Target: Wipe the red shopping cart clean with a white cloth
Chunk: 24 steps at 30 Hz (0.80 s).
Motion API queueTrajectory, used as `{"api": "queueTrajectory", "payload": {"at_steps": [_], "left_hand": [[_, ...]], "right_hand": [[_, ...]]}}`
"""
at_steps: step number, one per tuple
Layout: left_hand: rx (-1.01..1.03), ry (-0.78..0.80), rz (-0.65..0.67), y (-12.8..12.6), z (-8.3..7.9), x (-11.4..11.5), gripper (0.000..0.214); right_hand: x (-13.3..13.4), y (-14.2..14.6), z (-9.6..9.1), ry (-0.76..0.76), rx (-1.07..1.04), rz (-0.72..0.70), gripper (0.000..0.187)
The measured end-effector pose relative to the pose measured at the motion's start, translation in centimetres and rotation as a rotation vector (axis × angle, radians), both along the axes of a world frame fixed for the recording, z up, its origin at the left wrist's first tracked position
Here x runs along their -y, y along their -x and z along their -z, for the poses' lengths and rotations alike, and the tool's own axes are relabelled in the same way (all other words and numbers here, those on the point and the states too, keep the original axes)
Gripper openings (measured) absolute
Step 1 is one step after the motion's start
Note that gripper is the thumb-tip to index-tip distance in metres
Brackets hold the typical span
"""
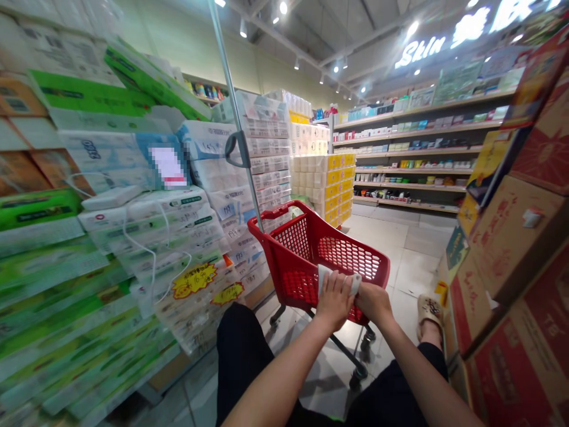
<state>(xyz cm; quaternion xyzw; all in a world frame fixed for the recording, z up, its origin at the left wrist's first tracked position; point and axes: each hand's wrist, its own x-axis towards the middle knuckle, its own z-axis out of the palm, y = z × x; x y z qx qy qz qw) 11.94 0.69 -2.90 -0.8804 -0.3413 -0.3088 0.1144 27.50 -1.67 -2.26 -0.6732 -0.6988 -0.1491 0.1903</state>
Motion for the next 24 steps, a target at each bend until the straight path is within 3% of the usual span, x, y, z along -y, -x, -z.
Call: {"api": "queueTrajectory", "payload": {"at_steps": [4,9,13,18,24], "left_hand": [[-0.128,-0.018,0.114,3.2,-0.9,-2.8,0.053],[-0.131,-0.023,-0.03,8.2,-2.0,-7.0,0.047],[-0.109,-0.017,-0.139,10.2,-2.8,-8.8,0.045],[0.013,-0.009,-0.219,8.4,-2.8,-7.1,0.037],[0.032,-0.012,-0.081,2.5,-1.2,-1.8,0.038]], "right_hand": [[-0.1,-0.1,0.1,-0.027,-0.006,-0.029,0.022],[-0.4,0.1,0.3,-0.041,0.003,-0.029,0.034],[-0.4,0.5,0.5,-0.049,0.006,-0.046,0.037],[-0.5,0.8,0.6,-0.051,0.0,-0.018,0.036],[-0.5,0.7,0.5,-0.015,-0.012,-0.003,0.024]]}}
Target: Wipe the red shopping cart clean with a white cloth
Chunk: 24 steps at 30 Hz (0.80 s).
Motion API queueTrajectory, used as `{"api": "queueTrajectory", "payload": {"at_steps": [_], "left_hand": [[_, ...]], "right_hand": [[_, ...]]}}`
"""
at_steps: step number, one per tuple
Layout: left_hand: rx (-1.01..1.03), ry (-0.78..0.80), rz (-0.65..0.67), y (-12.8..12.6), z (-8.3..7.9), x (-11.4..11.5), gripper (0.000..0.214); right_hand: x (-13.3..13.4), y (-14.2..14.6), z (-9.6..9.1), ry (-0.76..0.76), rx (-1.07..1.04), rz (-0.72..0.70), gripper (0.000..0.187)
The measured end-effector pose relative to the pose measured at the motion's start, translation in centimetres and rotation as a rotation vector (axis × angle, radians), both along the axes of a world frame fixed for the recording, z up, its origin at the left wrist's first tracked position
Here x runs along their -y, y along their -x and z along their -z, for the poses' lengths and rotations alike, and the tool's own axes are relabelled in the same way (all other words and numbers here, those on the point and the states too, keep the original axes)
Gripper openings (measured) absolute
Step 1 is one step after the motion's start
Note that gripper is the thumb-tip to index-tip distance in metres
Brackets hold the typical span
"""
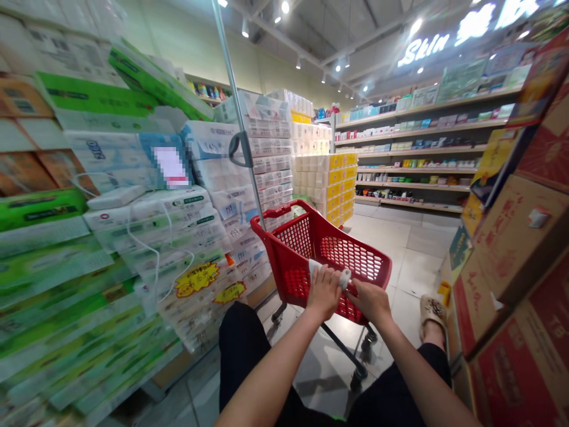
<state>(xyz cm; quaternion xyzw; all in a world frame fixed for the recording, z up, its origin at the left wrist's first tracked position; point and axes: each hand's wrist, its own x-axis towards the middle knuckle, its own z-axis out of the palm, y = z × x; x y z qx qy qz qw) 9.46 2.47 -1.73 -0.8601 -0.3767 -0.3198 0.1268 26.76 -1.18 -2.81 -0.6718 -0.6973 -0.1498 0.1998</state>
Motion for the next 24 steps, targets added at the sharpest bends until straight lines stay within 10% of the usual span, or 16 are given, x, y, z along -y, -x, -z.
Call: {"api": "queueTrajectory", "payload": {"at_steps": [8,16,24], "left_hand": [[-0.154,-0.002,0.159,1.6,-1.1,-1.0,0.04],[-0.122,0.028,-0.027,7.8,-2.6,-5.9,0.035],[0.004,0.055,-0.098,4.4,-1.2,-3.0,0.035]], "right_hand": [[0.3,0.0,0.0,-0.009,0.008,-0.033,0.027],[0.0,0.0,0.5,-0.083,0.005,-0.071,0.044],[0.2,0.4,0.5,-0.071,0.005,-0.026,0.041]]}}
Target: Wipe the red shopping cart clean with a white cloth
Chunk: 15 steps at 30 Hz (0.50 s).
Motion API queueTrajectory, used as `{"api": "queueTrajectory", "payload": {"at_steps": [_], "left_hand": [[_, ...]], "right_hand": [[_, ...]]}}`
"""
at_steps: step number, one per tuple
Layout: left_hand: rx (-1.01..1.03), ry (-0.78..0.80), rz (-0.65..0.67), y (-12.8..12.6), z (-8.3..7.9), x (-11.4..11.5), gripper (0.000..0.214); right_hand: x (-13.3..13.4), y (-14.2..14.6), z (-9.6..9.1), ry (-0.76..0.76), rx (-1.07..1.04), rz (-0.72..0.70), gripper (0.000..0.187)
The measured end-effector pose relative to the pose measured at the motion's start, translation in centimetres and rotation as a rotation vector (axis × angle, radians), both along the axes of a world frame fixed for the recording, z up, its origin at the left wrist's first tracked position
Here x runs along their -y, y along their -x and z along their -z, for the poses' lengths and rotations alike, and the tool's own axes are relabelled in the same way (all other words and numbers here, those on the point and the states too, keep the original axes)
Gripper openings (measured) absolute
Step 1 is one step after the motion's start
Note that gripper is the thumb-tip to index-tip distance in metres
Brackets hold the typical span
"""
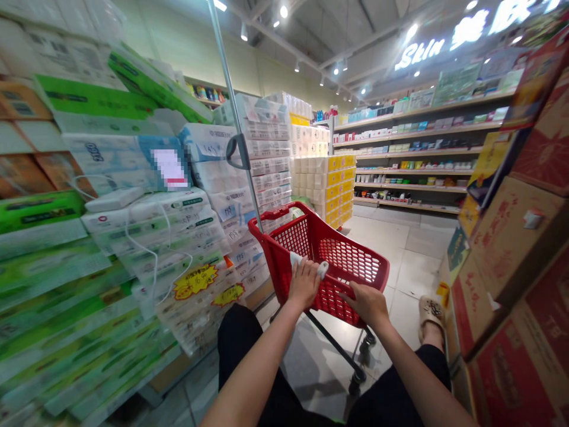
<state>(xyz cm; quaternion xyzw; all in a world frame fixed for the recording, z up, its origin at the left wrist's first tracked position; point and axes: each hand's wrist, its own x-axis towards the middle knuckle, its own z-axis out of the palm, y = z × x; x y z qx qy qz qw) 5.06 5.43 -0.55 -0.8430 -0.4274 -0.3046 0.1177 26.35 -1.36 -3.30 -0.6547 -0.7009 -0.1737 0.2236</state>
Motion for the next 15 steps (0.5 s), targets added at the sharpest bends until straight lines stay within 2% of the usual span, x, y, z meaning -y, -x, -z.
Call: {"api": "queueTrajectory", "payload": {"at_steps": [5,8,12,15], "left_hand": [[0.031,-0.001,0.095,-3.7,1.3,3.7,0.038],[-0.007,-0.002,0.162,-3.9,1.2,4.2,0.04],[-0.133,0.004,0.261,-1.1,0.0,2.0,0.042],[-0.15,0.003,0.173,2.4,-1.1,-0.9,0.042]], "right_hand": [[0.3,0.2,-0.2,0.007,0.003,-0.014,0.029],[0.5,0.2,-0.2,0.0,0.003,-0.039,0.027],[0.5,0.0,-0.1,-0.041,0.008,-0.051,0.034],[0.5,-0.1,-0.2,-0.051,0.015,-0.048,0.041]]}}
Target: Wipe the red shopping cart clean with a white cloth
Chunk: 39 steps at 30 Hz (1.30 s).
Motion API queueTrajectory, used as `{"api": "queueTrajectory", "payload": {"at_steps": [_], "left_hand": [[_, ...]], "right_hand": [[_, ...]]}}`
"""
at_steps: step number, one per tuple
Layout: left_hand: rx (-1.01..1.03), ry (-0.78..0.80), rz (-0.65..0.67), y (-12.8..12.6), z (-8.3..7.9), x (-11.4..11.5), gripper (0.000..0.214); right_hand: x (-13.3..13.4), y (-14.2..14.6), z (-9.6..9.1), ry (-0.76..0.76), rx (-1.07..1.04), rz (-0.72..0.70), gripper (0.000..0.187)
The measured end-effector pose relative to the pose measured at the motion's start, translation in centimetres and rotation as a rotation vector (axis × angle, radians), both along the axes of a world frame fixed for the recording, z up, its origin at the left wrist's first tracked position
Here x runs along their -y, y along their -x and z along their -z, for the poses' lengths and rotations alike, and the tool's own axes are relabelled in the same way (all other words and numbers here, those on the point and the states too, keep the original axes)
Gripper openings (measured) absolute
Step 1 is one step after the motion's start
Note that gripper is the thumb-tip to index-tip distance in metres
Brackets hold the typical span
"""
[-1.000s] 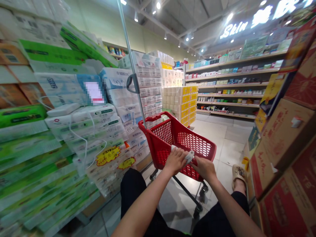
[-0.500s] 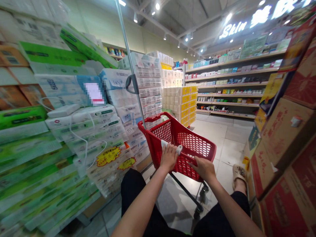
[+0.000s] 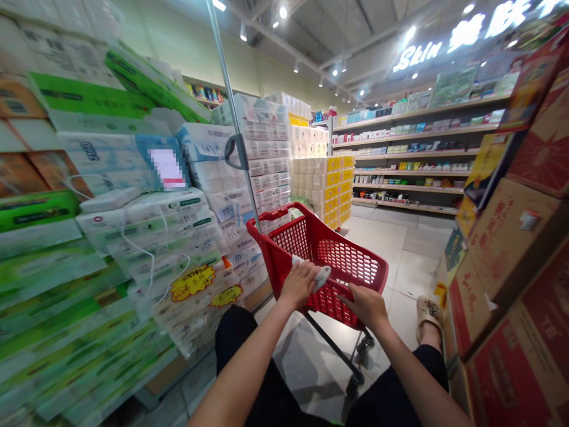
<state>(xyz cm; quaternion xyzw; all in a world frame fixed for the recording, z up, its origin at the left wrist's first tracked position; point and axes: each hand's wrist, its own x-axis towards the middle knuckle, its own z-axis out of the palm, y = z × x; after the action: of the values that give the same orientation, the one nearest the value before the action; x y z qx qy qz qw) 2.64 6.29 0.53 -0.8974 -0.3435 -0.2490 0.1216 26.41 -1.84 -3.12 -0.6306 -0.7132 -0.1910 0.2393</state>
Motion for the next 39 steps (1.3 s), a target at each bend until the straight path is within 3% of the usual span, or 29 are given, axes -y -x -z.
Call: {"api": "queueTrajectory", "payload": {"at_steps": [3,6,11,16,19,23,27,33,36,39], "left_hand": [[0.031,-0.019,-0.139,3.1,-0.7,-2.5,0.045],[0.053,-0.033,-0.218,4.5,-0.7,-3.7,0.044],[0.101,-0.022,-0.255,4.0,-0.2,-4.4,0.041],[0.106,0.02,-0.248,3.3,-0.9,-5.3,0.04],[0.117,0.051,-0.233,1.7,-0.9,-4.3,0.037],[0.123,0.076,-0.067,-1.8,0.5,-0.3,0.036],[0.163,0.124,0.027,-3.8,1.5,2.5,0.037],[0.157,0.164,0.064,-2.9,0.8,1.1,0.031],[0.167,0.176,0.038,-2.7,0.7,0.3,0.03],[0.156,0.2,0.007,-2.7,0.7,-0.4,0.029]], "right_hand": [[0.1,0.1,-0.1,0.004,0.006,0.005,0.042],[0.3,0.5,0.0,0.006,0.007,0.013,0.041],[1.0,1.6,-0.1,0.006,-0.003,0.032,0.037],[1.7,2.9,-0.7,-0.005,-0.054,0.005,0.029],[1.8,3.6,-1.4,-0.031,-0.126,0.0,0.041],[2.0,4.3,-2.0,-0.039,-0.169,-0.01,0.06],[2.5,4.1,-2.4,0.001,-0.16,-0.062,0.065],[2.7,0.0,-3.4,0.121,-0.041,-0.135,0.068],[2.2,-2.2,-3.1,0.174,0.0,-0.169,0.051],[1.4,-2.7,-2.4,0.197,0.032,-0.208,0.04]]}}
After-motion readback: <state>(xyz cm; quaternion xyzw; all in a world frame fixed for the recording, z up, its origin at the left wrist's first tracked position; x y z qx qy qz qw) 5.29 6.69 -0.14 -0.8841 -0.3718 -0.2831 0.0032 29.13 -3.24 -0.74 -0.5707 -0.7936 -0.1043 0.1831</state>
